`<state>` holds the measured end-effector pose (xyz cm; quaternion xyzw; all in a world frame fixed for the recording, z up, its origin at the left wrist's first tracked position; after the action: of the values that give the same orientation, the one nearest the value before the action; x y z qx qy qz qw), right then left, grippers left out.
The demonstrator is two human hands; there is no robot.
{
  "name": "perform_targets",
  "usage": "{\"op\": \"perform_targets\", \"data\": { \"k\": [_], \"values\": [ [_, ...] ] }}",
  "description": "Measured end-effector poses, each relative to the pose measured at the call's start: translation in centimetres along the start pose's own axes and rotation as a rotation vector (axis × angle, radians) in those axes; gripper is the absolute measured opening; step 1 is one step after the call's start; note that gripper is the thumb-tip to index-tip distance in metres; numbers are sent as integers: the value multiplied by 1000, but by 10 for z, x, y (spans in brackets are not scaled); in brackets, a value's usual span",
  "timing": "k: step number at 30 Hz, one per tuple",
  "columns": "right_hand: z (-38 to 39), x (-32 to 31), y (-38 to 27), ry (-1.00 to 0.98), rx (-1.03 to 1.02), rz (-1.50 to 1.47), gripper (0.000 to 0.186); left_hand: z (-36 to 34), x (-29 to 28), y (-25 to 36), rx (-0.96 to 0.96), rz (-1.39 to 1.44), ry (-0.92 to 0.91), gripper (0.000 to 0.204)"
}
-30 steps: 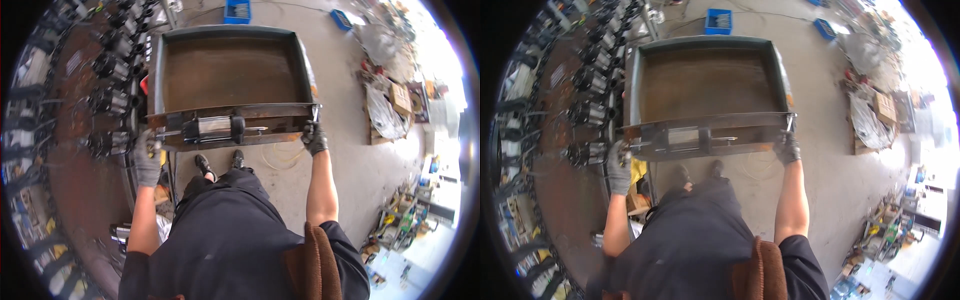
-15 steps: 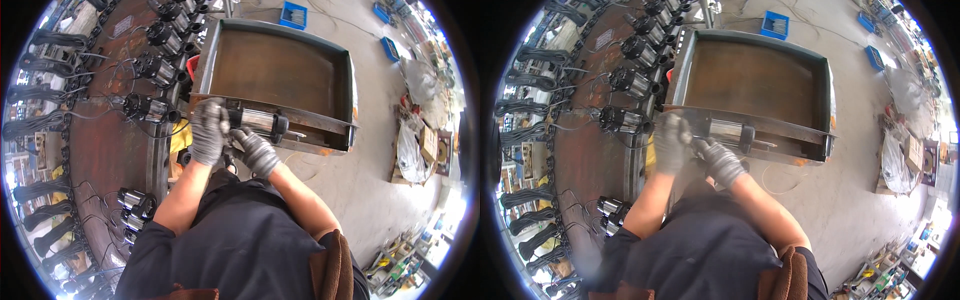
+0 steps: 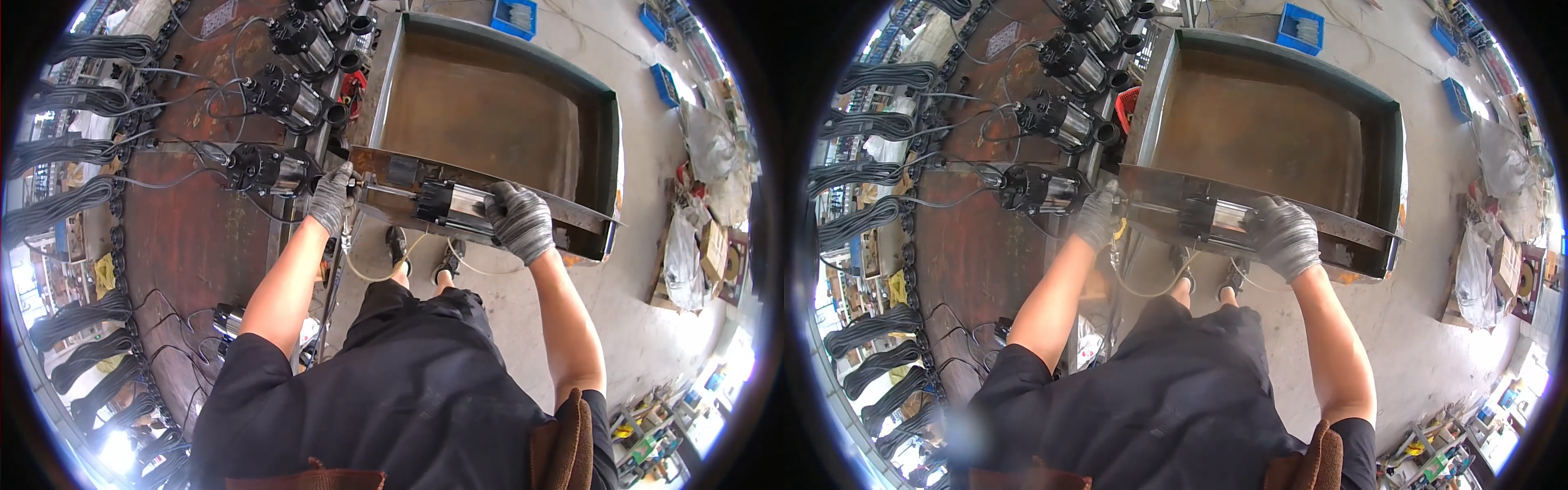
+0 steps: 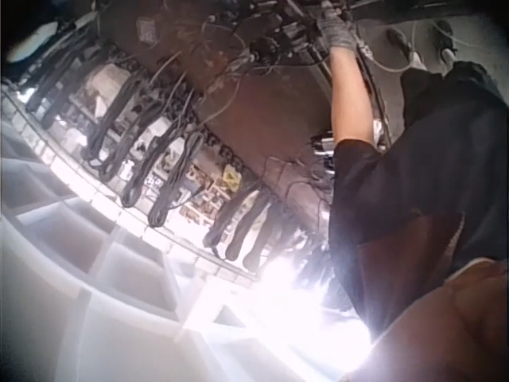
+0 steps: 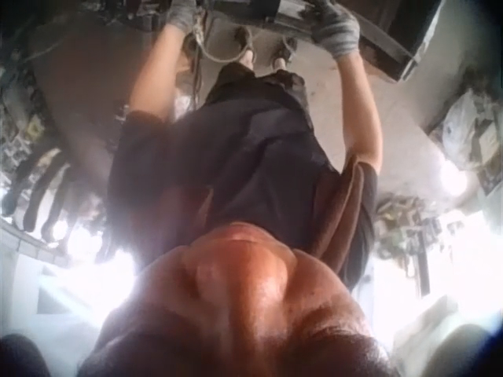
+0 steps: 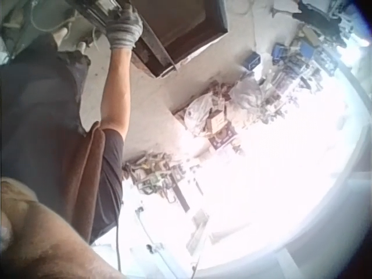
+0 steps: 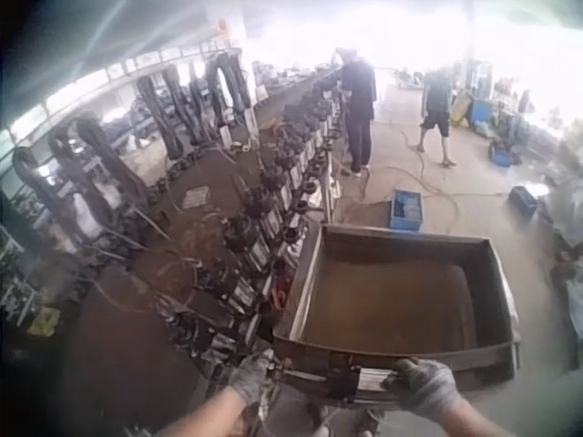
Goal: The recorder is performing quality control or leak testing on submersible industrial pumps by placing them in a water tank and observing their operation.
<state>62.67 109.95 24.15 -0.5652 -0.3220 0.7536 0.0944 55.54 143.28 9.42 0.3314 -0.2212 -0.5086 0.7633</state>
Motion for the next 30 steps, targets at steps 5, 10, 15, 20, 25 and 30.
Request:
{"op": "perform_targets", "data": {
  "k": [5,10,15,20,25,30],
  "values": [
    [-3,1,-10,-17,-72,95,26,5,7,11,9,-32,-102,31],
    [-3,4,-4,83,-43,70,26,-3,7,5,-47,-109,-104,34],
    [-3,0,-10,102,-4,70,29,-7,6,4,-39,-236,-109,29],
    [-2,2,-9,79,42,66,32,-7,7,4,-25,-213,-90,35],
    [-3,6,-5,16,115,83,34,-11,3,4,24,-217,-103,28],
    [5,-5,-5,19,68,54,30,21,6,25,-13,-176,-56,27]
  ]
}}
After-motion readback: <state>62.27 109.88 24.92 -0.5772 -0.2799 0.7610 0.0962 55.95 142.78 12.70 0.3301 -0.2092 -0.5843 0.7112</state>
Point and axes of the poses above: each hand's wrist, its own z-axis away from the middle knuckle, its own x-axis out of the palm, y = z × x, the point moved 7 cm from there along -z, towards the middle knuckle, and after that the axes turned 9 degrees about -z, right-handed, at the moved point
